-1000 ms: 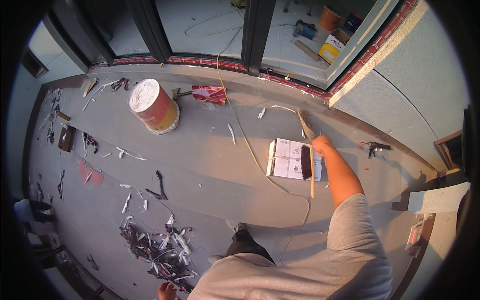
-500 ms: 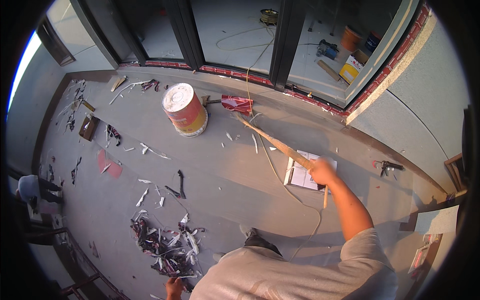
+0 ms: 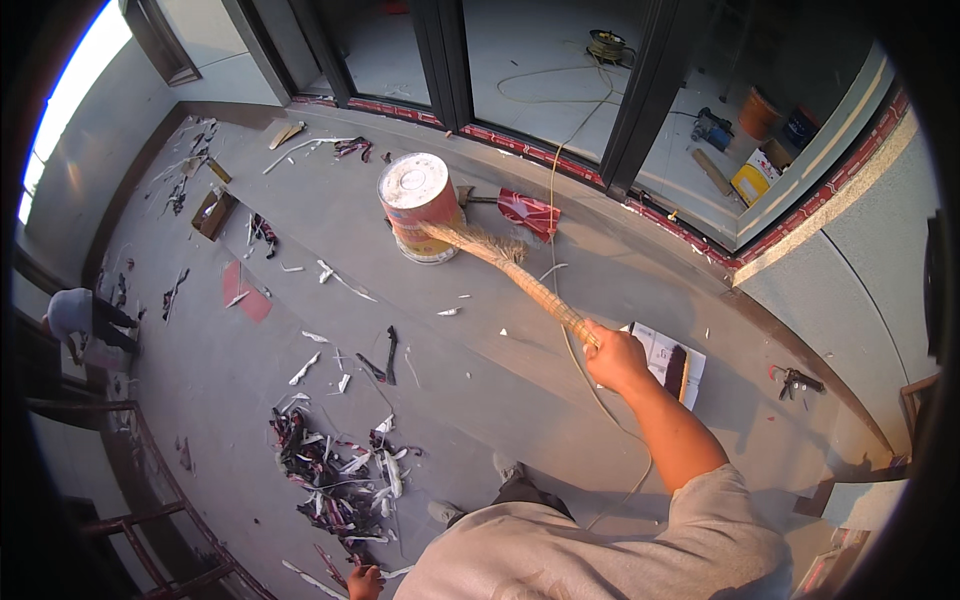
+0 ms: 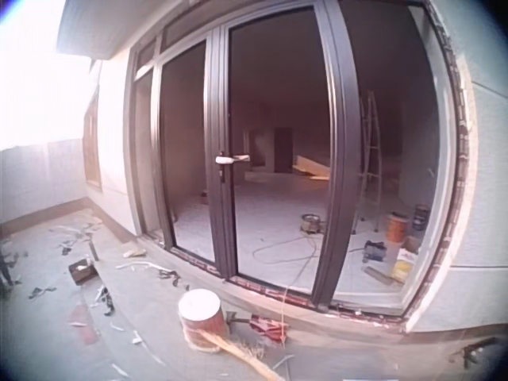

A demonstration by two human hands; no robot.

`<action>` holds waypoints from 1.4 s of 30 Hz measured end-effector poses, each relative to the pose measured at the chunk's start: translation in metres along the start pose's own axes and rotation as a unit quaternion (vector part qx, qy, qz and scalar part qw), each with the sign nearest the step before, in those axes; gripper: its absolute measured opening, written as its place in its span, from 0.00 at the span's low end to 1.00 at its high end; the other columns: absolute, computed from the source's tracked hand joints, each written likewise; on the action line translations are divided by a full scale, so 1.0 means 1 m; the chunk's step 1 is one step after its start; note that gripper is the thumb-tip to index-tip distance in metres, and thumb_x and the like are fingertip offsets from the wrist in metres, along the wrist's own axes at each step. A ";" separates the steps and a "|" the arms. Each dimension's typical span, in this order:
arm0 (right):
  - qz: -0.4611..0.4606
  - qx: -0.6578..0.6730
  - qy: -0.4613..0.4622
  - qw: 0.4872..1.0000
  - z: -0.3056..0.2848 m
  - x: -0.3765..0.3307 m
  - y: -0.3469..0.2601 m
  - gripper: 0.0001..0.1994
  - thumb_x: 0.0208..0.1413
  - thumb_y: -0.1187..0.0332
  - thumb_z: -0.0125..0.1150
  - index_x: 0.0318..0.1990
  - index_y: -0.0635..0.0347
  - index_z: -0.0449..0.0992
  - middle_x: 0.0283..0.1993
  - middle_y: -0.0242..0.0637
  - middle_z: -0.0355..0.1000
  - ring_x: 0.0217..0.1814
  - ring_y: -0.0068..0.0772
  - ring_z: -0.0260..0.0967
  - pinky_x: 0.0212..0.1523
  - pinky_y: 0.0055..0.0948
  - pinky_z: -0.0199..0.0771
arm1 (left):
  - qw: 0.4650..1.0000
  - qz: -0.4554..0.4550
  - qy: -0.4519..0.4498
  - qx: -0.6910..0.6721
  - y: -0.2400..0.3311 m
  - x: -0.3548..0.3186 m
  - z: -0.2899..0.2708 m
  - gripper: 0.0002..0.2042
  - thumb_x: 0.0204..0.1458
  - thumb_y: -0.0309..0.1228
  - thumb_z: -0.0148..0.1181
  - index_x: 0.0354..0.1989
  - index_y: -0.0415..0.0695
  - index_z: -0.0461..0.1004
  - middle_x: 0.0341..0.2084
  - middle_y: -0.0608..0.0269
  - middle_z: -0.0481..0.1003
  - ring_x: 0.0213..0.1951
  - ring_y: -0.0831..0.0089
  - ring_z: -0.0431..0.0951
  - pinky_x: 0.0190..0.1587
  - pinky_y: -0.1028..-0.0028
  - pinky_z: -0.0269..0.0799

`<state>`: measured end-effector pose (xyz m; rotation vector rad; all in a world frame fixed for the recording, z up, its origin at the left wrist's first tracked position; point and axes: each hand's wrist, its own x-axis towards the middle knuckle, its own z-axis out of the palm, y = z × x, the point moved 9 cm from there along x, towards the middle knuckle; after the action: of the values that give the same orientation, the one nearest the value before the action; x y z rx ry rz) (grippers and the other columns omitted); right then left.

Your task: The person sweeps debris on a tiled floor using a broom, gathering scraps of paper, plastic, and packaging into a central pile. Another person is visible in the background handling a large white bag. The camera wearer moves around the room, sweeping different areas and consolidating the debris.

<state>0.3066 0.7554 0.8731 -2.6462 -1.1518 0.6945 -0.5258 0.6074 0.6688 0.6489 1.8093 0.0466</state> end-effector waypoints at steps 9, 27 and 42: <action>-0.029 -0.094 0.078 0.992 0.017 0.209 0.039 0.22 0.52 0.68 0.54 0.56 0.42 0.77 0.43 0.46 0.80 0.47 0.51 0.78 0.49 0.45 0.77 | 0.992 -0.012 0.064 0.111 -0.039 0.007 -0.001 0.20 0.57 0.40 0.58 0.56 0.47 0.73 0.30 0.60 0.78 0.27 0.67 0.75 0.31 0.65 0.74; -0.080 0.174 0.081 0.978 -0.008 0.092 0.120 0.26 0.50 0.70 0.65 0.59 0.63 0.75 0.39 0.45 0.82 0.35 0.32 0.79 0.39 0.30 0.77 | 0.920 0.175 0.007 0.351 0.010 0.023 0.037 0.16 0.57 0.35 0.60 0.53 0.49 0.74 0.51 0.51 0.74 0.46 0.56 0.76 0.48 0.59 0.74; 0.007 0.261 -0.144 0.955 0.131 0.034 0.106 0.26 0.54 0.69 0.65 0.62 0.60 0.73 0.26 0.37 0.76 0.23 0.24 0.73 0.24 0.29 0.74 | 0.917 0.186 0.057 0.348 0.016 0.030 0.033 0.12 0.59 0.39 0.54 0.48 0.50 0.75 0.40 0.55 0.77 0.42 0.58 0.77 0.41 0.58 0.74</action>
<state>0.3321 0.7042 0.7116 -2.1550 -0.8540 1.2258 -0.4958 0.6250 0.6372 1.5209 1.7748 -0.3275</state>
